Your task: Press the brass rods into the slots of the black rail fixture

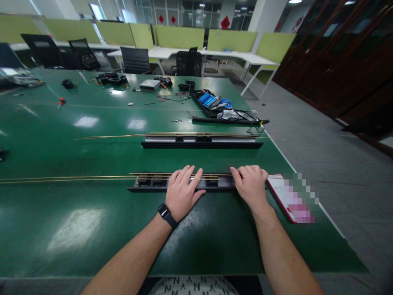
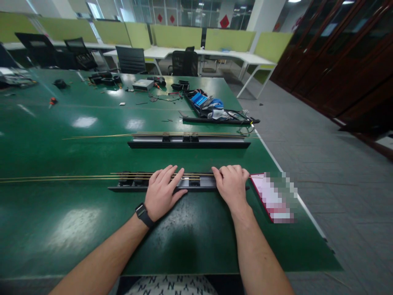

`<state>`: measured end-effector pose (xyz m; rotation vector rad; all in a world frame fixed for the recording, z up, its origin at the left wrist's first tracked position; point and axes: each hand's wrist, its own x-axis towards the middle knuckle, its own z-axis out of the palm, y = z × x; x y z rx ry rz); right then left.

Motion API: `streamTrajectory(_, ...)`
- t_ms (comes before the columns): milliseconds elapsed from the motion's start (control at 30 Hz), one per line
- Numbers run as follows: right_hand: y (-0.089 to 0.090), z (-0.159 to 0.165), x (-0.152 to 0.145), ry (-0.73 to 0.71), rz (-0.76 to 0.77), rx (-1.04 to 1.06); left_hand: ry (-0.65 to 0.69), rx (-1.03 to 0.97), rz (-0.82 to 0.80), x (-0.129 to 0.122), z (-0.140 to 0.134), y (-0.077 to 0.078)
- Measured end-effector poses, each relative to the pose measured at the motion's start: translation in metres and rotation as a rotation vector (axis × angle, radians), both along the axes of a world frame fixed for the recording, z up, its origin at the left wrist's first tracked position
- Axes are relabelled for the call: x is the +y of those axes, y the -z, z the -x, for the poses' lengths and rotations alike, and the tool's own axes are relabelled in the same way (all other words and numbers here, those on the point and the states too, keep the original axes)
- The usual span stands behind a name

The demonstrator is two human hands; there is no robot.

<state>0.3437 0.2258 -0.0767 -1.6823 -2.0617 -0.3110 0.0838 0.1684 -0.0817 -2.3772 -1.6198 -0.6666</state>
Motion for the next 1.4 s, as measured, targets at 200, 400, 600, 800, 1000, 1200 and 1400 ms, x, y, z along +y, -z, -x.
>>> streamTrajectory(200, 0.0014, 0.0019, -0.0022, -0.078, -0.007, 0.049, 0.002, 0.001, 0.003, 0.0003, 0.0000, 0.0010)
streamTrajectory(400, 0.0013, 0.0025, -0.0003, -0.041, -0.010, -0.029, 0.000, -0.004, 0.008, 0.0001, 0.0000, 0.0005)
streamTrajectory(600, 0.0010, 0.0007, -0.0003, 0.002, 0.013, -0.007, 0.006, -0.013, 0.005, -0.0006, -0.0002, -0.0001)
streamTrajectory(800, -0.0005, 0.0029, -0.0032, -0.071, 0.031, 0.080, 0.005, -0.019, 0.010, -0.0009, -0.0002, -0.0006)
streamTrajectory(1000, 0.0008, 0.0031, -0.0009, -0.033, 0.020, 0.009, 0.002, -0.013, 0.010, -0.0006, -0.0004, -0.0009)
streamTrajectory(1200, 0.0008, 0.0021, -0.0013, -0.014, 0.024, 0.022, 0.001, -0.007, 0.020, -0.0010, -0.0001, -0.0007)
streamTrajectory(1400, 0.0013, 0.0023, -0.0023, -0.081, 0.023, 0.073, 0.002, -0.006, 0.006, -0.0006, 0.0000, -0.0006)
